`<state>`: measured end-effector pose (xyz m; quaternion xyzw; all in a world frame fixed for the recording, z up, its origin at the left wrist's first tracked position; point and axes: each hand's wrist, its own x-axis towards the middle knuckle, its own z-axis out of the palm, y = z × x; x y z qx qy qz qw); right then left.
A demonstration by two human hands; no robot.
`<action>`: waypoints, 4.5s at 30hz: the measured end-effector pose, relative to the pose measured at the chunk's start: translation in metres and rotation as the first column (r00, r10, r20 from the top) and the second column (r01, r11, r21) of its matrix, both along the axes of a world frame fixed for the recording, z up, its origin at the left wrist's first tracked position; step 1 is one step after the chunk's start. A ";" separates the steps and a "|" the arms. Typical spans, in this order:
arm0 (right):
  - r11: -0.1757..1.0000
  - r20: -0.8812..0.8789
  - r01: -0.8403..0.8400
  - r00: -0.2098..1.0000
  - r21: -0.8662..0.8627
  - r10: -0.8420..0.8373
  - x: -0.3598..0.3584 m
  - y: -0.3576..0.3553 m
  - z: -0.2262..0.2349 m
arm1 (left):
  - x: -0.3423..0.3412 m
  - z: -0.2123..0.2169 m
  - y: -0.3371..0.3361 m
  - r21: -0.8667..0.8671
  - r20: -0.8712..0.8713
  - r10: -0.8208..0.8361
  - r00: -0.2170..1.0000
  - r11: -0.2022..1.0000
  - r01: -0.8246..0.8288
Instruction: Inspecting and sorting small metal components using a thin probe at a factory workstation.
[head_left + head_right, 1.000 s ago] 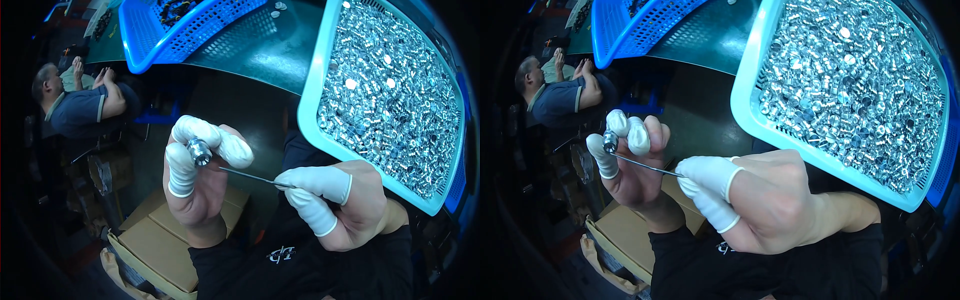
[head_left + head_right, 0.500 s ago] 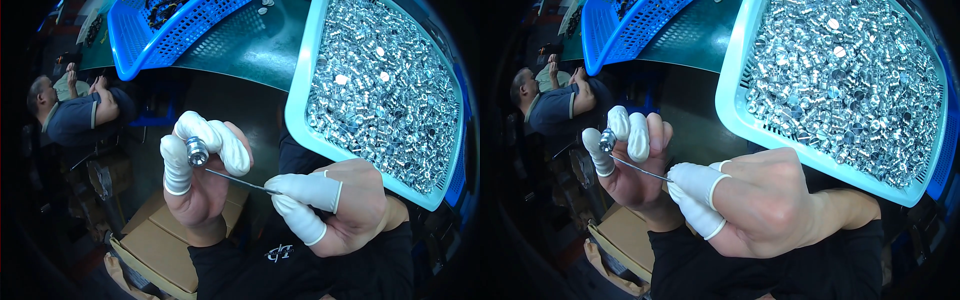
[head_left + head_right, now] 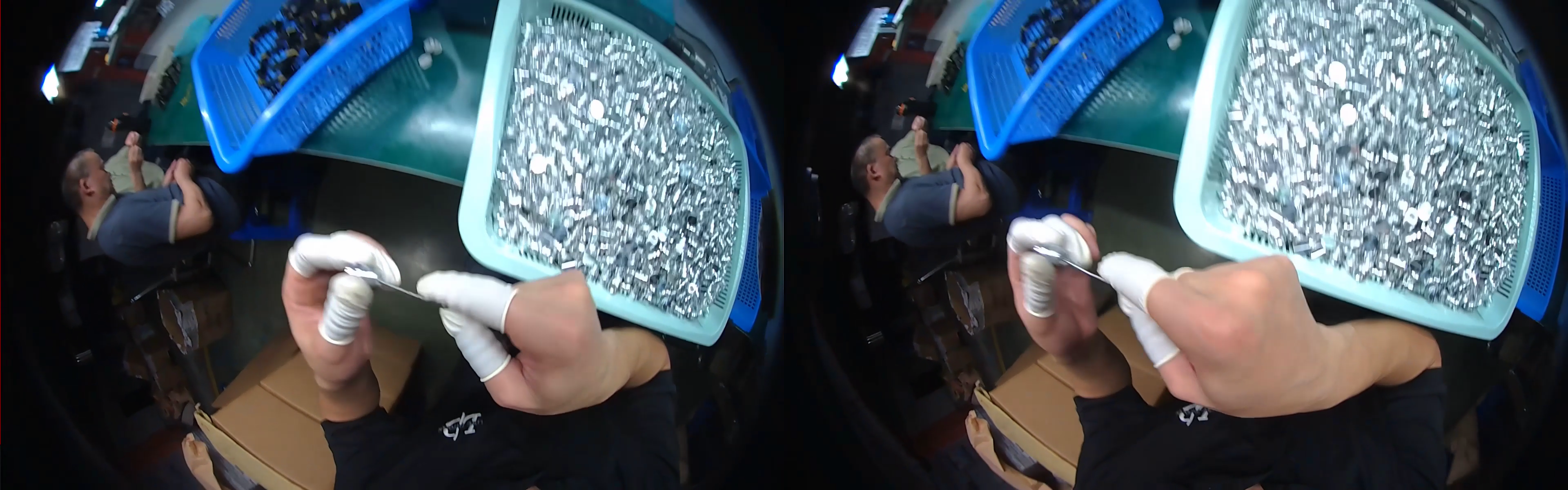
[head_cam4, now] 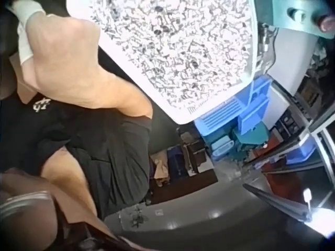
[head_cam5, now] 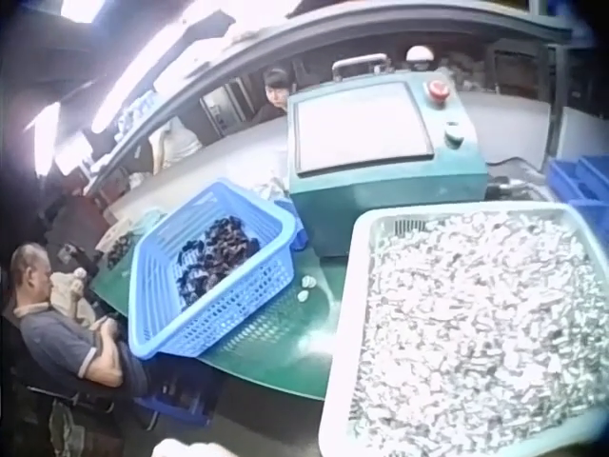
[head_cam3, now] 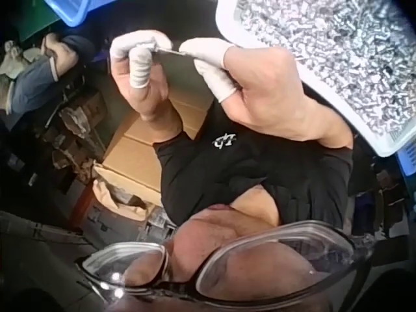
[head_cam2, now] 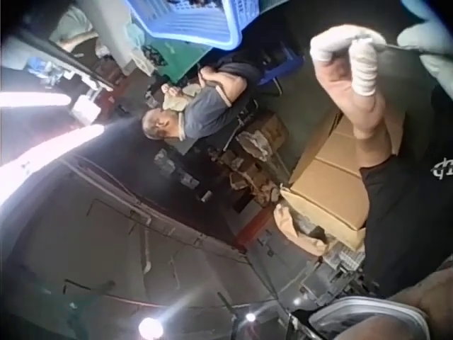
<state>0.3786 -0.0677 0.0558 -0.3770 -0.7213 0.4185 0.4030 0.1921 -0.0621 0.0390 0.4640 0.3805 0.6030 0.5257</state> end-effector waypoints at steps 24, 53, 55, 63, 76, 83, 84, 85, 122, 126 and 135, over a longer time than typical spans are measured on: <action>0.998 -0.023 -0.058 0.998 -0.023 0.057 0.003 0.002 -0.004 | -0.016 -0.007 0.010 0.010 0.089 -0.222 0.971 0.975 0.222; 0.961 -0.130 0.275 0.952 -0.025 -0.276 0.051 -0.018 -0.012 | -0.021 -0.132 0.149 0.336 -0.822 0.364 0.439 0.931 -0.142; 0.960 -0.147 0.281 0.949 -0.019 -0.280 0.050 -0.028 -0.016 | -0.030 -0.132 0.129 0.342 -0.639 0.477 0.603 0.879 -0.334; 0.971 -0.122 0.238 0.963 -0.032 -0.240 0.045 -0.018 -0.016 | -0.018 -0.094 0.101 0.267 -0.638 0.370 0.675 0.929 -0.256; 0.992 -0.111 0.119 0.986 -0.036 -0.123 0.037 -0.017 -0.011 | 0.010 -0.014 0.022 0.503 -0.522 0.352 0.777 0.863 -0.052; 0.993 -0.115 0.114 0.987 -0.010 -0.114 0.035 -0.017 -0.011 | 0.012 -0.003 0.012 0.447 -0.552 0.314 0.772 0.893 -0.044; 0.993 -0.115 0.115 0.987 -0.012 -0.115 0.035 -0.016 -0.011 | 0.012 -0.002 0.012 0.446 -0.552 0.313 0.773 0.894 -0.043; 0.993 -0.110 0.117 0.987 -0.012 -0.118 0.034 -0.016 -0.010 | 0.012 -0.001 0.011 0.426 -0.548 0.293 0.783 0.904 -0.040; 0.996 -0.226 0.080 0.972 0.032 -0.070 0.026 -0.013 -0.002 | 0.021 -0.004 0.011 0.269 -0.077 -0.038 0.996 0.962 0.057; 0.991 -0.247 0.109 0.965 0.077 -0.087 0.028 -0.014 -0.003 | 0.021 0.006 0.010 0.171 0.060 -0.046 0.997 0.985 0.035; 0.982 -0.285 0.184 0.944 0.040 -0.165 0.044 -0.025 -0.002 | 0.031 0.013 0.020 0.025 0.525 -0.284 0.803 0.948 0.319</action>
